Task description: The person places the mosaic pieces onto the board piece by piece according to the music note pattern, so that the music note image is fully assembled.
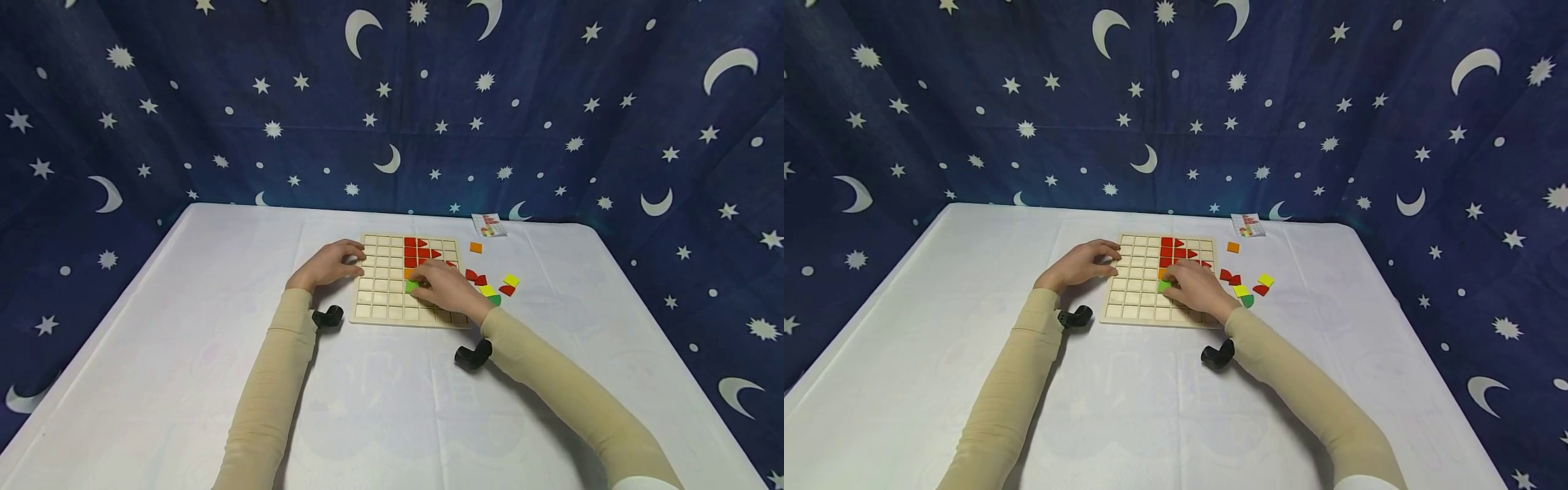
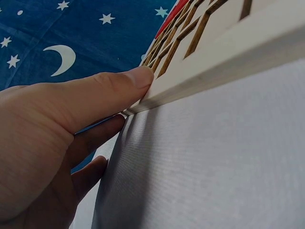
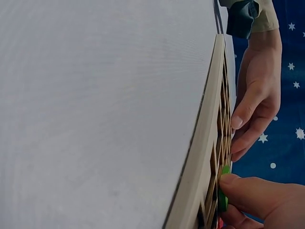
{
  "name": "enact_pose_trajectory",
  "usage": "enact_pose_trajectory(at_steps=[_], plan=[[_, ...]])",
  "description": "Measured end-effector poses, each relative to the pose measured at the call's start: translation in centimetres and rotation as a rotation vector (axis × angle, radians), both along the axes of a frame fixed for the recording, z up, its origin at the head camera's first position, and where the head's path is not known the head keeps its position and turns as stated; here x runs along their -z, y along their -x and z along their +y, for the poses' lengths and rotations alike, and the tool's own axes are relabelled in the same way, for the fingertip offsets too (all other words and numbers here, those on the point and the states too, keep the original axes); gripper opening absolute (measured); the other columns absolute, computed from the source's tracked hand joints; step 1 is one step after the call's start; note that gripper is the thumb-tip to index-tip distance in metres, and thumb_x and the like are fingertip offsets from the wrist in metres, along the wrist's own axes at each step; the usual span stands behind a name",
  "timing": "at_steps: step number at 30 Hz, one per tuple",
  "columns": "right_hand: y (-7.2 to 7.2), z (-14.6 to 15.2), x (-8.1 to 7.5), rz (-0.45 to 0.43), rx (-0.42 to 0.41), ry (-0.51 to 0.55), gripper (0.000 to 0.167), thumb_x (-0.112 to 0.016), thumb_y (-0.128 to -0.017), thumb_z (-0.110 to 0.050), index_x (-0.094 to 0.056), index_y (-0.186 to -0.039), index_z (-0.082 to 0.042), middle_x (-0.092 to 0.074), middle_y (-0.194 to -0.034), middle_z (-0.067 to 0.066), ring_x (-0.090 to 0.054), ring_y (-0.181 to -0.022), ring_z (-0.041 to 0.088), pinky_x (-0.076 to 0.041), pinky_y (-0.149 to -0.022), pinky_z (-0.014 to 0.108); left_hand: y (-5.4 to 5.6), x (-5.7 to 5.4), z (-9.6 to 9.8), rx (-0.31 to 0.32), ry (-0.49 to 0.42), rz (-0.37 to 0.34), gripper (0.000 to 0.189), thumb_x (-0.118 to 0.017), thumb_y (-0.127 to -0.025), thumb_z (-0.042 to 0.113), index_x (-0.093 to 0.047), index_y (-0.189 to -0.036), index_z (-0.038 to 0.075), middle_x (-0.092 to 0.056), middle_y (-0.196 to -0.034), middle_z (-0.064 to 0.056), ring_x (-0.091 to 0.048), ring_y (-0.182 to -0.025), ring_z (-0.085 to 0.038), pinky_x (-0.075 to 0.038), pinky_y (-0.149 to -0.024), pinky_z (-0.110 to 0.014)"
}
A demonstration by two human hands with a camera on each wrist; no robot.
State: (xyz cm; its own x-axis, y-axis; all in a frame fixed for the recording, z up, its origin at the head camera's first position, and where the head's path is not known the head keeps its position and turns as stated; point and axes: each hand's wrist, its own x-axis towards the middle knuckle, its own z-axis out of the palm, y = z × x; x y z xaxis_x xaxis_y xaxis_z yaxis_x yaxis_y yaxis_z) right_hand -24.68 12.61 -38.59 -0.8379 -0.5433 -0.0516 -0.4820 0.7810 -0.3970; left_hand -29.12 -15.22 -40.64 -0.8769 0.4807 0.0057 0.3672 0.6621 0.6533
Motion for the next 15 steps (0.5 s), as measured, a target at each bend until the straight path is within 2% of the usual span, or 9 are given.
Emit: enact_pose_trajectory(at_steps=[15], plan=[[0.11, -0.19, 0.15, 0.015, 0.011, -0.001, 0.032, -0.07, -0.091, -0.025, -0.069, -0.118, -0.008, -0.064, -0.11, 0.005, -0.055, -0.1, 0.02, -0.049, -0.09, 0.04, 0.05, 0.01, 0.06, -0.011, -0.003, -0.008, 0.039, -0.074, -0.088, 0.019, -0.066, -0.122, 0.001, -0.049, -0.143, -0.014, -0.041, -0.136, -0.032, -0.03, -0.115, -0.043]])
